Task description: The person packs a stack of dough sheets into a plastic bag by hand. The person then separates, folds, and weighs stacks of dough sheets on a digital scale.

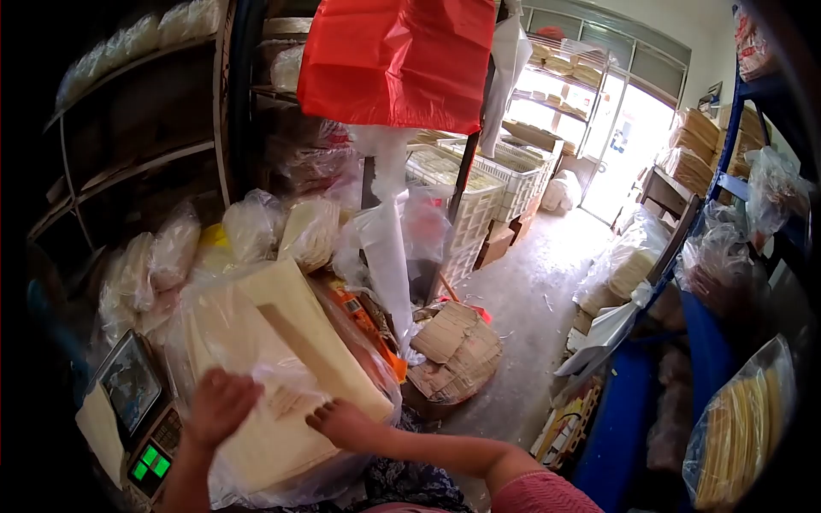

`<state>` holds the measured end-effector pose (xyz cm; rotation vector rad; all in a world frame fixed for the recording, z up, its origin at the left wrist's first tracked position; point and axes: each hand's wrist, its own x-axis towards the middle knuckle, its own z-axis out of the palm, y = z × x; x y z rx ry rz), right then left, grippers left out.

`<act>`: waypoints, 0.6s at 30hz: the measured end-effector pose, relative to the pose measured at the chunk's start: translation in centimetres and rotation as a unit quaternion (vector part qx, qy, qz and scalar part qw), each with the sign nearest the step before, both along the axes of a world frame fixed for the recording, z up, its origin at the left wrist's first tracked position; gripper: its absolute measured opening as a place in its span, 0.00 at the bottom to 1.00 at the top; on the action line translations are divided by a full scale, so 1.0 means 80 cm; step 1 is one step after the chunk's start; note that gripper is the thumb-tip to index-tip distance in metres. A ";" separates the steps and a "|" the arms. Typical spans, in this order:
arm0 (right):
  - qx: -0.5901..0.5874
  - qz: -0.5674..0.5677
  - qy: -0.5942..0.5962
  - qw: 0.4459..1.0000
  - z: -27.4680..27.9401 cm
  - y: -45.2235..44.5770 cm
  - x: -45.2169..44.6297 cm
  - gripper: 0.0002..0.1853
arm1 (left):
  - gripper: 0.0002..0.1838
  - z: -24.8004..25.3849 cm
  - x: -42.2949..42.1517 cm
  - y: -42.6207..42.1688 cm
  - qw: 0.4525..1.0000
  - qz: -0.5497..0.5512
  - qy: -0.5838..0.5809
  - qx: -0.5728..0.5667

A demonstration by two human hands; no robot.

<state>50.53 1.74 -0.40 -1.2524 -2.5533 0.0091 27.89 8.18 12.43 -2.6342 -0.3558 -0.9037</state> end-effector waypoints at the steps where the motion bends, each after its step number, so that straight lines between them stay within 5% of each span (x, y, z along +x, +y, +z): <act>1: -0.046 -0.011 0.014 0.999 -0.002 -0.014 0.001 0.09 | 0.14 -0.019 -0.002 -0.023 0.999 0.012 -0.007 -0.030; 3: -0.140 -0.035 0.042 0.989 0.005 -0.044 0.007 0.06 | 0.15 -0.051 -0.003 -0.062 0.994 0.075 -0.066 -0.046; 5: -0.175 -0.001 0.062 0.983 0.021 -0.061 0.021 0.06 | 0.15 -0.108 0.006 -0.098 0.920 0.191 -0.283 -0.192; 6: -0.191 0.015 0.073 0.979 0.029 -0.066 0.026 0.06 | 0.12 -0.124 0.007 -0.116 0.797 0.259 -0.369 -0.402; 9: -0.191 0.137 0.191 0.953 0.048 -0.074 0.031 0.09 | 0.13 -0.208 -0.027 -0.120 0.464 0.207 -0.367 -0.779; 12: -0.069 0.204 0.168 0.962 0.076 -0.069 0.018 0.12 | 0.07 -0.149 0.002 -0.142 0.368 0.072 -0.436 -0.818; 15: 0.113 0.222 0.169 0.954 0.106 -0.056 -0.007 0.15 | 0.18 -0.183 0.011 -0.127 0.500 -0.013 -0.397 -0.770; 16: 0.070 0.224 0.155 0.960 0.107 -0.053 -0.014 0.15 | 0.20 -0.171 0.007 -0.124 0.719 0.111 -0.132 -0.673; 18: -0.018 0.225 0.127 0.966 0.107 -0.044 -0.028 0.15 | 0.19 -0.167 0.024 -0.125 0.727 0.003 -0.216 -0.651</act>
